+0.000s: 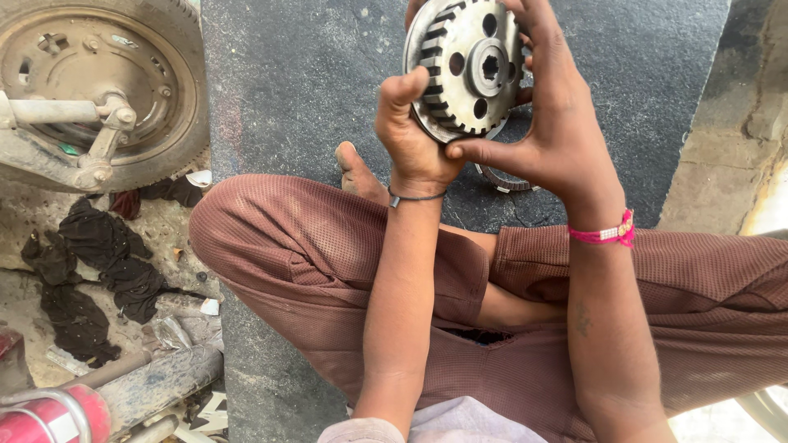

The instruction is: The person assembles a motorcycle clutch by stacking friction and steel plates into a clutch hub and then fitting the pressure plate on top.

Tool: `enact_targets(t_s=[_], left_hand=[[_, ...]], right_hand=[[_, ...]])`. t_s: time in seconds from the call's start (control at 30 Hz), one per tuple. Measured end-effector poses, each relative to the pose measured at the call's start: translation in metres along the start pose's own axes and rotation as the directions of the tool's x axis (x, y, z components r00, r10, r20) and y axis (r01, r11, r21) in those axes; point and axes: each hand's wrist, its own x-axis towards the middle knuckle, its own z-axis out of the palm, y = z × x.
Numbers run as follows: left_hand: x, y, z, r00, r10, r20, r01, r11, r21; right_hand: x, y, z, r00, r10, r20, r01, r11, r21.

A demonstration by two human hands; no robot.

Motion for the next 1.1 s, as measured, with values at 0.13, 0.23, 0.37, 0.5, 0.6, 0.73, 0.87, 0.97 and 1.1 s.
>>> enact_targets(t_s=[0.13, 0.23, 0.37, 0.5, 0.6, 0.73, 0.87, 0.97, 1.1], left_hand=[[0.002, -0.005, -0.01, 1.0, 0.009, -0.008, -0.009, 0.995, 0.097], [0.009, -0.009, -0.021, 0.994, 0.063, -0.088, -0.048, 0.987, 0.155], [0.013, -0.008, -0.025, 0.97, 0.137, -0.203, -0.083, 0.964, 0.253], [0.012, -0.005, -0.022, 0.961, 0.207, -0.183, -0.155, 0.952, 0.264], [0.015, -0.004, -0.023, 0.949, 0.245, -0.2, -0.174, 0.932, 0.319], [0.017, -0.004, -0.031, 0.922, 0.356, -0.154, -0.225, 0.814, 0.535], [0.016, -0.004, -0.036, 0.933, 0.321, -0.161, -0.239, 0.89, 0.389], [0.013, 0.002, -0.034, 0.934, 0.213, -0.286, -0.191, 0.976, 0.101], [0.008, 0.015, -0.031, 0.908, 0.303, -0.289, -0.304, 0.952, 0.042]], right_hand=[[-0.004, 0.009, -0.006, 0.999, -0.031, 0.024, 0.032, 0.999, -0.029], [-0.01, 0.011, -0.021, 0.998, 0.057, 0.027, -0.054, 0.995, -0.082], [-0.015, 0.015, -0.039, 0.994, 0.109, -0.029, -0.113, 0.962, -0.248], [-0.016, 0.026, -0.04, 0.988, 0.132, -0.08, -0.152, 0.932, -0.33], [-0.023, 0.034, -0.038, 0.985, 0.128, -0.117, -0.163, 0.918, -0.363], [-0.028, 0.045, -0.038, 0.987, 0.06, -0.146, -0.113, 0.914, -0.389], [-0.031, 0.052, -0.035, 0.989, 0.092, -0.117, -0.127, 0.93, -0.344], [-0.032, 0.056, -0.025, 0.993, 0.102, -0.063, -0.115, 0.952, -0.282], [-0.031, 0.061, -0.004, 0.988, 0.145, -0.058, -0.156, 0.933, -0.326]])
